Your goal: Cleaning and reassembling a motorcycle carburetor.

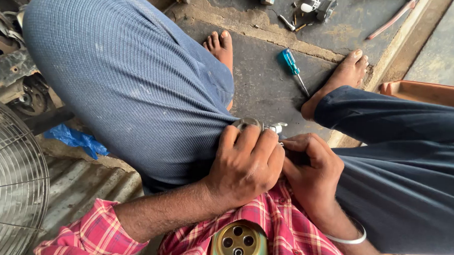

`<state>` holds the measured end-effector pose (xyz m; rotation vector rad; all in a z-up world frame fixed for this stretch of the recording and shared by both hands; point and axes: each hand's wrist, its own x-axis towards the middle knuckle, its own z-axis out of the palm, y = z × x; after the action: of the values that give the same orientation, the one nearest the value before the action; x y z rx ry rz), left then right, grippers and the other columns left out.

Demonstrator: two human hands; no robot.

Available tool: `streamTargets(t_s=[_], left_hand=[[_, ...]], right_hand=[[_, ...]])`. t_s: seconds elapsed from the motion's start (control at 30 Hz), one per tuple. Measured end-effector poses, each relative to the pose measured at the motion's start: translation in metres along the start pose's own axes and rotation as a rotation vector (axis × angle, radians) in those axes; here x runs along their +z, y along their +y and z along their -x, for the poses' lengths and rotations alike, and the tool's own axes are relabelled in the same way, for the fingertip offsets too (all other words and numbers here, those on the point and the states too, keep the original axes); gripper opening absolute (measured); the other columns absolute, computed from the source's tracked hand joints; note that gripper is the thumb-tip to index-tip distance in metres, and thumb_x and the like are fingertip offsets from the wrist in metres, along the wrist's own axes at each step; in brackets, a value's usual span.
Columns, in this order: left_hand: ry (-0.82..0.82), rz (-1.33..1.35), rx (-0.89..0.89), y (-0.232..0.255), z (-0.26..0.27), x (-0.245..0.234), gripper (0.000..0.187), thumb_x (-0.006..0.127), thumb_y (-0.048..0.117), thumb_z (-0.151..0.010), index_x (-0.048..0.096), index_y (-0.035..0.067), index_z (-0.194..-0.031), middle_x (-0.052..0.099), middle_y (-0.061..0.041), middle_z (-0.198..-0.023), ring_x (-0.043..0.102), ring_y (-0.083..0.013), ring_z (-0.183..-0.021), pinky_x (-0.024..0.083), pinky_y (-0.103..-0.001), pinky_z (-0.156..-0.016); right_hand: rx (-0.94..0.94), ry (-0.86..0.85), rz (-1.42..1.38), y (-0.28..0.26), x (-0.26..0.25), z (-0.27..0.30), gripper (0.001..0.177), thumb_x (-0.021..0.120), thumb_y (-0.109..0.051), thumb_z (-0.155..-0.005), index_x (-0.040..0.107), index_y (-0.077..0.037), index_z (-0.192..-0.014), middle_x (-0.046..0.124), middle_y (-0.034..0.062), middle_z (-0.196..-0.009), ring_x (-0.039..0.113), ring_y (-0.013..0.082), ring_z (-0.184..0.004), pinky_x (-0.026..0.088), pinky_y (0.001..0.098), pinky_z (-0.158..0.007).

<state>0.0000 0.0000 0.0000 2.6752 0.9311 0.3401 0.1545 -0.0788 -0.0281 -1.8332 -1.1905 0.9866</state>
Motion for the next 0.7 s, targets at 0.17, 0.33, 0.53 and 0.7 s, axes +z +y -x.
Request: streamTargets(t_s=[0.17,0.33,0.53,0.7], left_hand=[[0.011,0.039,-0.071,-0.002,0.001,-0.010,0.013,0.070,0.018,-0.086,0.060,0.010,-0.084,0.056,-0.005,-0.094,0.056,-0.0236,-0.094,0.041,-0.044,-0.081],[0.045,-0.045,-0.188,-0.006,0.017,-0.008,0.022,0.078,0.027,-0.081,0.061,0.012,-0.085,0.058,-0.002,-0.096,0.055,-0.0220,-0.096,0.037,-0.047,-0.086],[0.143,-0.012,-0.353,-0.011,0.043,-0.014,0.022,0.083,0.027,-0.083,0.066,0.016,-0.090,0.058,0.004,-0.095,0.054,-0.0190,-0.095,0.037,-0.047,-0.090],[0.260,0.010,-0.468,-0.015,0.059,-0.018,0.021,0.086,0.027,-0.085,0.073,0.016,-0.097,0.060,0.005,-0.097,0.055,-0.0187,-0.096,0.036,-0.046,-0.091]], right_hand=[[0.085,-0.048,0.085,0.003,0.005,-0.005,0.028,0.089,-0.005,-0.071,0.066,0.001,-0.086,0.068,0.0094,-0.081,0.066,0.0186,-0.071,0.053,0.0287,-0.066],[0.031,-0.167,0.042,-0.010,0.012,-0.019,0.028,0.088,-0.008,-0.070,0.065,0.000,-0.084,0.068,0.0085,-0.082,0.066,0.0207,-0.071,0.053,0.0303,-0.065],[-0.004,-0.333,0.046,-0.033,0.020,-0.032,0.024,0.088,-0.013,-0.074,0.073,-0.001,-0.089,0.072,0.0079,-0.082,0.067,0.0209,-0.067,0.053,0.0318,-0.061],[-0.197,-0.406,0.026,-0.045,0.027,-0.037,0.012,0.078,-0.007,-0.088,0.072,-0.001,-0.097,0.075,0.0088,-0.094,0.072,0.0231,-0.085,0.057,0.0323,-0.074]])
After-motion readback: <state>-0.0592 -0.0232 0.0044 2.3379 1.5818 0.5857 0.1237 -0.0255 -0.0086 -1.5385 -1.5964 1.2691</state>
